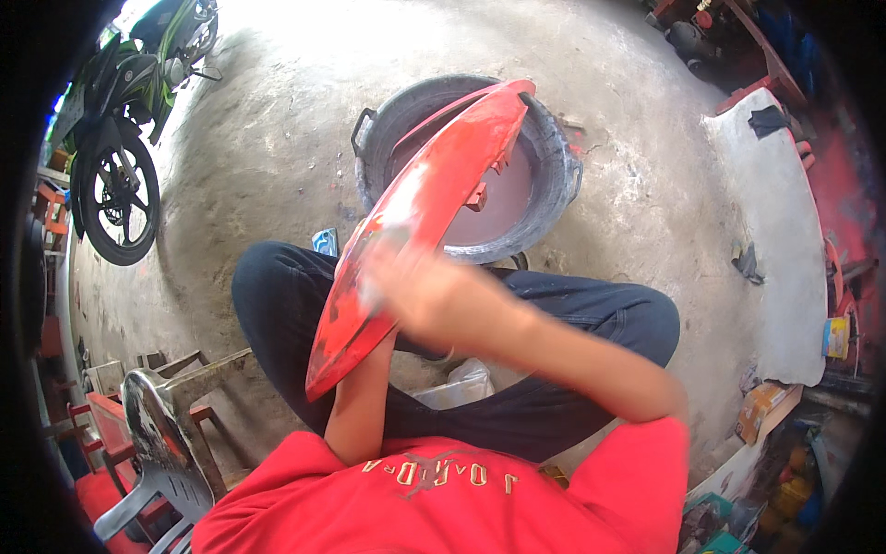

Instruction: The person sands a red motorcycle fender by hand using sandpaper and dipping it into a bucket of water.

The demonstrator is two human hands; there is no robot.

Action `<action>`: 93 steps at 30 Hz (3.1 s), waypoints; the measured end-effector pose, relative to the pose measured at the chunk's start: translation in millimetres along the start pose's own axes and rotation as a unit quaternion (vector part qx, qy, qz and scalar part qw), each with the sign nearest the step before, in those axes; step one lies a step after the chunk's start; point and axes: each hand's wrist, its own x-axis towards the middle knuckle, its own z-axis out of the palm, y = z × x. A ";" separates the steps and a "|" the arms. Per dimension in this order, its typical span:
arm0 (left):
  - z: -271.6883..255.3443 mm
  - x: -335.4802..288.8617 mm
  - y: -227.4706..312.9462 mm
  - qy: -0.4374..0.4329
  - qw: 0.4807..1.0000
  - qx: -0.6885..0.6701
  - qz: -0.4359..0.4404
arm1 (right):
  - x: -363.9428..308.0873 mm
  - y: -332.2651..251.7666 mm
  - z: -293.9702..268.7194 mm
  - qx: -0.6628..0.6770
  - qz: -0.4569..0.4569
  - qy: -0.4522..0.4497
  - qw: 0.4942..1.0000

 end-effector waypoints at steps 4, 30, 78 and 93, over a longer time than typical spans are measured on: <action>7.5 -6.8 0.9 0.064 0.992 0.086 0.060 | -5.5 52.4 10.1 0.024 0.097 -0.004 0.995; -1.1 -13.5 -18.1 0.072 0.705 0.679 0.194 | -15.3 38.2 -3.7 0.018 0.126 -0.034 0.991; 22.7 52.8 -26.6 0.015 0.999 -0.026 -0.017 | -28.5 157.4 17.9 0.164 0.234 0.009 0.958; 37.6 45.2 -18.6 0.070 0.995 0.014 -0.063 | -35.4 152.1 24.8 0.134 0.168 0.030 0.976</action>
